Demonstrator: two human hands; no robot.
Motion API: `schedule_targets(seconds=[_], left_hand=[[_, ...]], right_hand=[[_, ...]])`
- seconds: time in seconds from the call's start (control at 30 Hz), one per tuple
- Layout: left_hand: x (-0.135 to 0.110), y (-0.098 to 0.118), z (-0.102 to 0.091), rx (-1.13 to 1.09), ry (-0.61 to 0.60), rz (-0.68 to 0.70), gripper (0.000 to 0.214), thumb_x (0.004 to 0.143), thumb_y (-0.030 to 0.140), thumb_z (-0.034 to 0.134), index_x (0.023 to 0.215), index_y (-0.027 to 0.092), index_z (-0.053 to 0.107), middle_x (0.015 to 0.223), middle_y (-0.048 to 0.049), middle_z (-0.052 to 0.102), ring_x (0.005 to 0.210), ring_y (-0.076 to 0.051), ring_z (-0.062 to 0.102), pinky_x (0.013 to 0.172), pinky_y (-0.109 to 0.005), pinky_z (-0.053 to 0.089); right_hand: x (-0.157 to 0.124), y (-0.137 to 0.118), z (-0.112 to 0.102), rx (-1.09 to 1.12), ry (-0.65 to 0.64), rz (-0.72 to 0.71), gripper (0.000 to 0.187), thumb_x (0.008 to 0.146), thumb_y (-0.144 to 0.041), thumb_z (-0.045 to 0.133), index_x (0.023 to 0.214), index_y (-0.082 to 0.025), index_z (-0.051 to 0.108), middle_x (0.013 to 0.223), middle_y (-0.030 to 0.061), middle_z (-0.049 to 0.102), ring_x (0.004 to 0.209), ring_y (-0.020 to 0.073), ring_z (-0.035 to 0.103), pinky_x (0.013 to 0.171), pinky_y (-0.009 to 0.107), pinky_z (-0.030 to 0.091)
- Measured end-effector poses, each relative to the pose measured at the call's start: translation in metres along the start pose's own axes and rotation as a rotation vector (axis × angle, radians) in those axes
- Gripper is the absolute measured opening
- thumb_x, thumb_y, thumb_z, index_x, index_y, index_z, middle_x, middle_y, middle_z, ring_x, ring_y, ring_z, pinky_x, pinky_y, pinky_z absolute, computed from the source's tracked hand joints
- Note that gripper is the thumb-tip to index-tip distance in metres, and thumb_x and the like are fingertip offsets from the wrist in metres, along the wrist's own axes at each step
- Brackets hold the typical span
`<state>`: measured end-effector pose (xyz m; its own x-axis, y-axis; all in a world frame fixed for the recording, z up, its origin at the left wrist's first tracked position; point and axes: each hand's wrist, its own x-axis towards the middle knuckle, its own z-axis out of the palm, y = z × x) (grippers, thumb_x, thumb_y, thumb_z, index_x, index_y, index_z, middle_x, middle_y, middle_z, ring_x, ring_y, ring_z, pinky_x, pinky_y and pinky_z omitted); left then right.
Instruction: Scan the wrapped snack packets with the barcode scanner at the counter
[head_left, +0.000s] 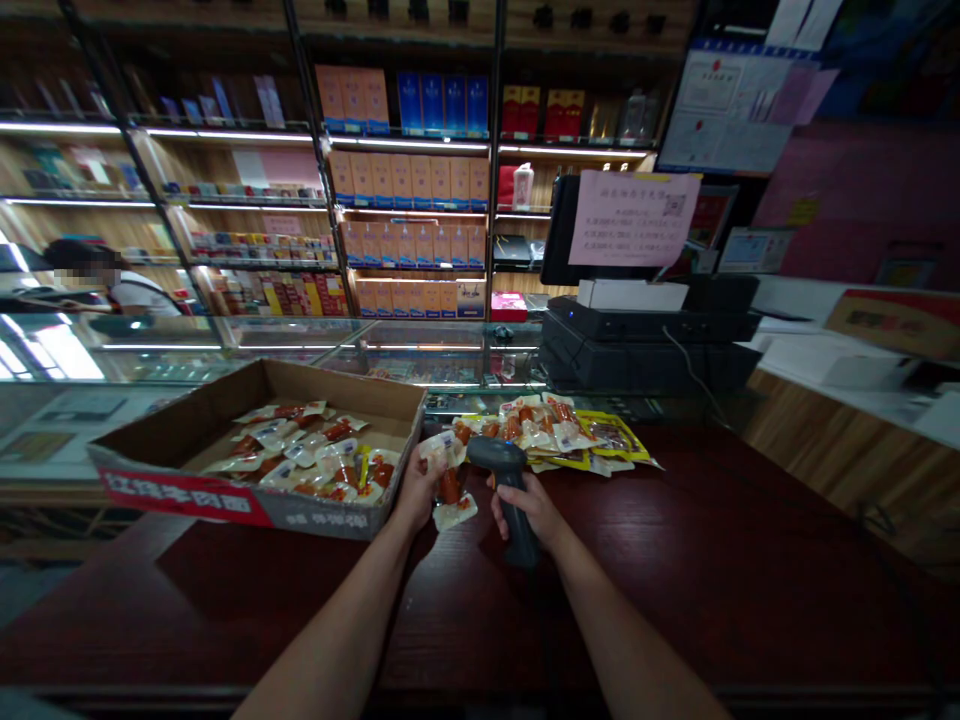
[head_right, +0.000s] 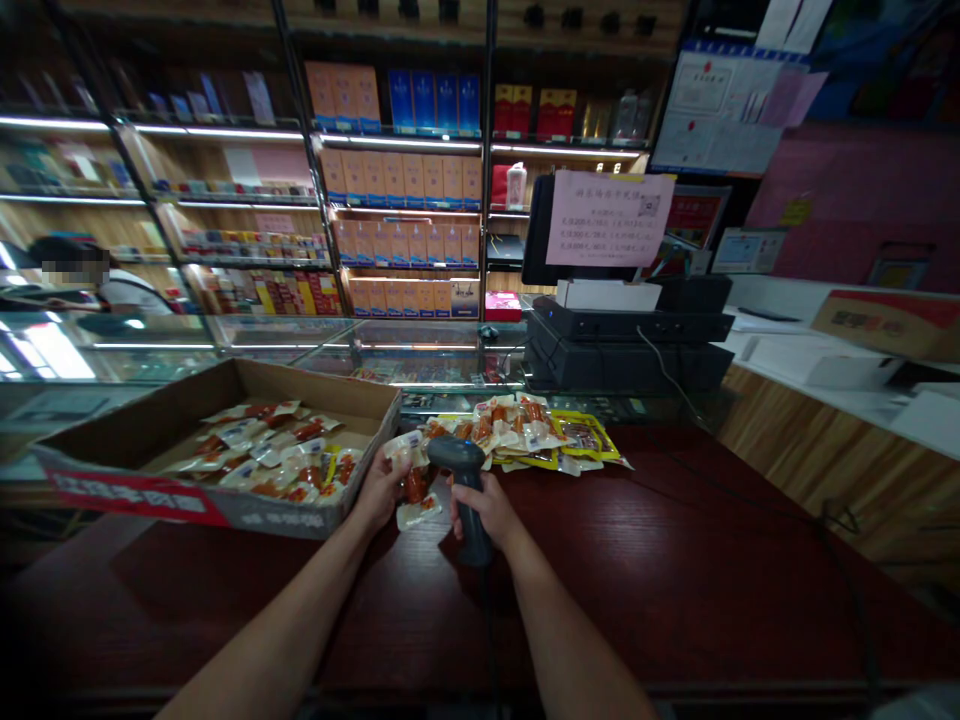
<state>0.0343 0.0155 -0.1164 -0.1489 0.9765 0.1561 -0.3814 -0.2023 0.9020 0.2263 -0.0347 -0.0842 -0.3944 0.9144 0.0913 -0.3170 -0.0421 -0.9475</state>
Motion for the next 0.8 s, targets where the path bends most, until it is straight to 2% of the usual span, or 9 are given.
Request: schedule_targets(seconds=[0.13, 0.27, 0.37, 0.53, 0.67, 0.8], left_hand=[[0.0, 0.001, 0.0, 0.062, -0.044, 0.08, 0.062, 0.061, 0.029, 0.073, 0.117, 0.015, 0.053, 0.11, -0.0114, 0.064, 0.097, -0.023, 0.062, 0.085, -0.033, 0.049], [-0.001, 0.004, 0.002, 0.047, -0.033, 0.052, 0.063, 0.062, 0.027, 0.071, 0.121, 0.016, 0.052, 0.111, -0.0116, 0.064, 0.095, -0.022, 0.063, 0.081, -0.032, 0.05], [-0.004, 0.006, 0.003, 0.031, -0.028, 0.036, 0.062, 0.06, 0.027, 0.073, 0.118, 0.017, 0.053, 0.106, -0.0097, 0.066, 0.09, -0.021, 0.065, 0.076, -0.03, 0.051], [-0.001, 0.004, 0.008, -0.011, 0.03, -0.13, 0.049, 0.055, 0.035, 0.077, 0.097, 0.015, 0.059, 0.083, -0.0055, 0.068, 0.064, -0.017, 0.065, 0.058, -0.029, 0.052], [0.019, 0.004, 0.025, -0.014, 0.105, -0.109, 0.043, 0.055, 0.039, 0.075, 0.086, 0.013, 0.061, 0.068, -0.0034, 0.066, 0.055, -0.015, 0.062, 0.054, -0.027, 0.049], [0.057, 0.007, 0.053, 0.155, 0.119, -0.09, 0.028, 0.054, 0.029, 0.072, 0.073, 0.012, 0.061, 0.06, -0.0011, 0.062, 0.053, -0.014, 0.059, 0.054, -0.026, 0.047]], right_hand=[[0.0, -0.001, 0.0, -0.003, -0.002, -0.012, 0.036, 0.068, -0.041, 0.068, 0.086, -0.014, 0.054, 0.051, -0.0024, 0.061, 0.034, 0.0111, 0.053, 0.034, 0.02, 0.043], [0.0, -0.001, 0.0, 0.003, -0.001, -0.014, 0.035, 0.069, -0.041, 0.068, 0.087, -0.014, 0.054, 0.051, -0.0025, 0.061, 0.035, 0.0115, 0.053, 0.034, 0.021, 0.043], [0.0, -0.001, 0.0, 0.018, 0.009, -0.017, 0.037, 0.068, -0.041, 0.069, 0.088, -0.013, 0.055, 0.051, -0.002, 0.061, 0.035, 0.0119, 0.054, 0.034, 0.021, 0.043], [0.002, -0.005, -0.008, 0.098, 0.102, -0.09, 0.038, 0.068, -0.041, 0.069, 0.09, -0.013, 0.057, 0.051, -0.0017, 0.061, 0.034, 0.0114, 0.053, 0.033, 0.021, 0.043], [0.006, -0.011, -0.023, 0.236, 0.206, -0.179, 0.033, 0.068, -0.041, 0.068, 0.085, -0.014, 0.058, 0.05, -0.0023, 0.06, 0.034, 0.0106, 0.05, 0.032, 0.021, 0.043], [0.009, -0.017, -0.036, 0.361, 0.3, -0.252, 0.034, 0.068, -0.041, 0.069, 0.087, -0.015, 0.058, 0.051, -0.0028, 0.06, 0.035, 0.0101, 0.05, 0.034, 0.021, 0.043]])
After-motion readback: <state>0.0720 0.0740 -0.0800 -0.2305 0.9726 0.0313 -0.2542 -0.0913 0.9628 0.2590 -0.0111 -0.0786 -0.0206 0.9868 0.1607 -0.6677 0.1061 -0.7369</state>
